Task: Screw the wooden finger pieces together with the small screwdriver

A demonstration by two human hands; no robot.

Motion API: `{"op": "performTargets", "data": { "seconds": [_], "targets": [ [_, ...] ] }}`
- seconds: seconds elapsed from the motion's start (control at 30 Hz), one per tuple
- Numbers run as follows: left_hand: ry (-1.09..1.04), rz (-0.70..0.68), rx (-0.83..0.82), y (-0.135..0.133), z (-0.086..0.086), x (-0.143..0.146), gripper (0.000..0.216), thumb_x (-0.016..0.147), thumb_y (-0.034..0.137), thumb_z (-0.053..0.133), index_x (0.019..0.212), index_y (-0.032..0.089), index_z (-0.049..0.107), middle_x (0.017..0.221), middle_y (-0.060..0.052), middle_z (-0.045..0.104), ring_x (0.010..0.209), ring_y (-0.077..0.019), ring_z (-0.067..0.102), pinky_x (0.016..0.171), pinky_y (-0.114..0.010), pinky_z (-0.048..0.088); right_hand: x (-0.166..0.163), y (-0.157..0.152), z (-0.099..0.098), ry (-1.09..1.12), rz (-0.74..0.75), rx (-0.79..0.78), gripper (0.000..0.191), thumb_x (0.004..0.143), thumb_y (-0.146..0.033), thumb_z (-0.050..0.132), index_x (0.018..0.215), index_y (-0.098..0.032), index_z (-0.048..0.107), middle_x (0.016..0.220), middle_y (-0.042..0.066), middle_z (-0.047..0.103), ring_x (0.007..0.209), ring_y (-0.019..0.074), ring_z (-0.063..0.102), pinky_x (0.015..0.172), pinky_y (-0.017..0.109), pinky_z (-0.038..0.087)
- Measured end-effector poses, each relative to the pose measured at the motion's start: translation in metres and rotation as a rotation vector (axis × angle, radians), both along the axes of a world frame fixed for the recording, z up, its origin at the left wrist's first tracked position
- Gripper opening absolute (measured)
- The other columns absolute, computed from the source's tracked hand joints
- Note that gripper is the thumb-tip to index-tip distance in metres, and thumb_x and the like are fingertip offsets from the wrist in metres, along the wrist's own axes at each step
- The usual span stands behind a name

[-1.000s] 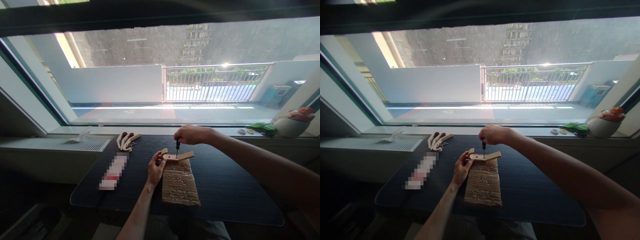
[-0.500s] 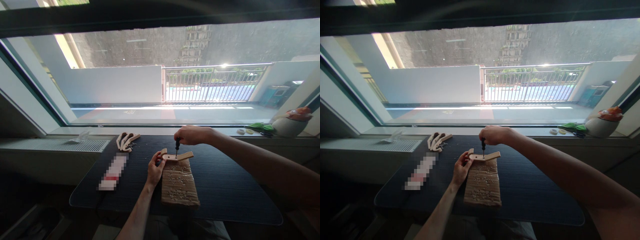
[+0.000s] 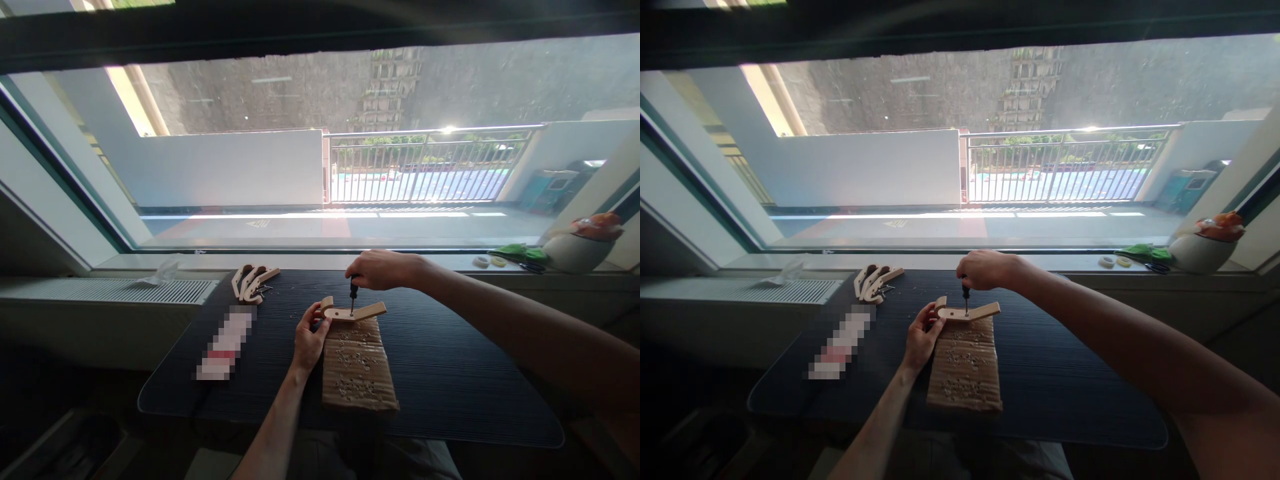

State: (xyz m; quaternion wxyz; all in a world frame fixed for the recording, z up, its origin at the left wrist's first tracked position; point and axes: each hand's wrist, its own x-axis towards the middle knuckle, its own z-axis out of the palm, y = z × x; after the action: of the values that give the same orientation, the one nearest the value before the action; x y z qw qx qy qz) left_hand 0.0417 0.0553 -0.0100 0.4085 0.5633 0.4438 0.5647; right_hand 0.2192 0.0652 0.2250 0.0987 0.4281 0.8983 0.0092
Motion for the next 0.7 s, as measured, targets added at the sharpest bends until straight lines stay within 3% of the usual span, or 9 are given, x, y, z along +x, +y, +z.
{"op": "performTargets", "data": {
  "seconds": [0.2,0.43,0.63,0.7],
  "targets": [
    [0.025,-0.005,-0.006,0.0001,0.0005,-0.0004,0.042,0.076,0.034,0.065,0.115,0.021,0.058,0.097,-0.005,0.068,0.089,-0.0173,0.063,0.08,-0.029,0.05,0.0027,0.0022,-0.0031,0.029,0.049,-0.015,0.026,0.082,-0.018,0.048,0.098,-0.019,0.069,0.091,0.005,0.07,0.077,0.0159,0.059,0.063,0.025,0.036],
    [0.039,-0.002,-0.012,-0.0004,0.0017,0.0001,0.041,0.076,0.033,0.064,0.115,0.021,0.058,0.097,-0.005,0.067,0.088,-0.017,0.063,0.08,-0.029,0.05,0.0038,0.0034,-0.0047,0.022,-0.013,-0.039,0.022,0.085,-0.022,0.048,0.089,-0.016,0.069,0.082,0.005,0.068,0.068,0.0142,0.056,0.06,0.026,0.035],
    [0.035,0.004,-0.012,-0.0016,0.0034,0.0002,0.041,0.076,0.034,0.065,0.114,0.021,0.059,0.096,-0.005,0.067,0.087,-0.0168,0.063,0.08,-0.029,0.05,0.0028,0.0009,-0.0003,0.048,-0.022,-0.041,0.036,0.08,-0.023,0.055,0.115,-0.019,0.063,0.093,0.006,0.069,0.074,0.0165,0.059,0.064,0.027,0.039],
    [0.034,-0.003,-0.014,-0.0012,0.0028,0.0,0.041,0.076,0.034,0.065,0.114,0.021,0.059,0.096,-0.005,0.067,0.088,-0.0169,0.063,0.08,-0.029,0.05,0.0023,0.001,0.0014,0.042,-0.002,-0.045,0.033,0.079,-0.019,0.054,0.11,-0.02,0.066,0.093,0.006,0.069,0.075,0.0164,0.059,0.066,0.027,0.039]
  ]
}}
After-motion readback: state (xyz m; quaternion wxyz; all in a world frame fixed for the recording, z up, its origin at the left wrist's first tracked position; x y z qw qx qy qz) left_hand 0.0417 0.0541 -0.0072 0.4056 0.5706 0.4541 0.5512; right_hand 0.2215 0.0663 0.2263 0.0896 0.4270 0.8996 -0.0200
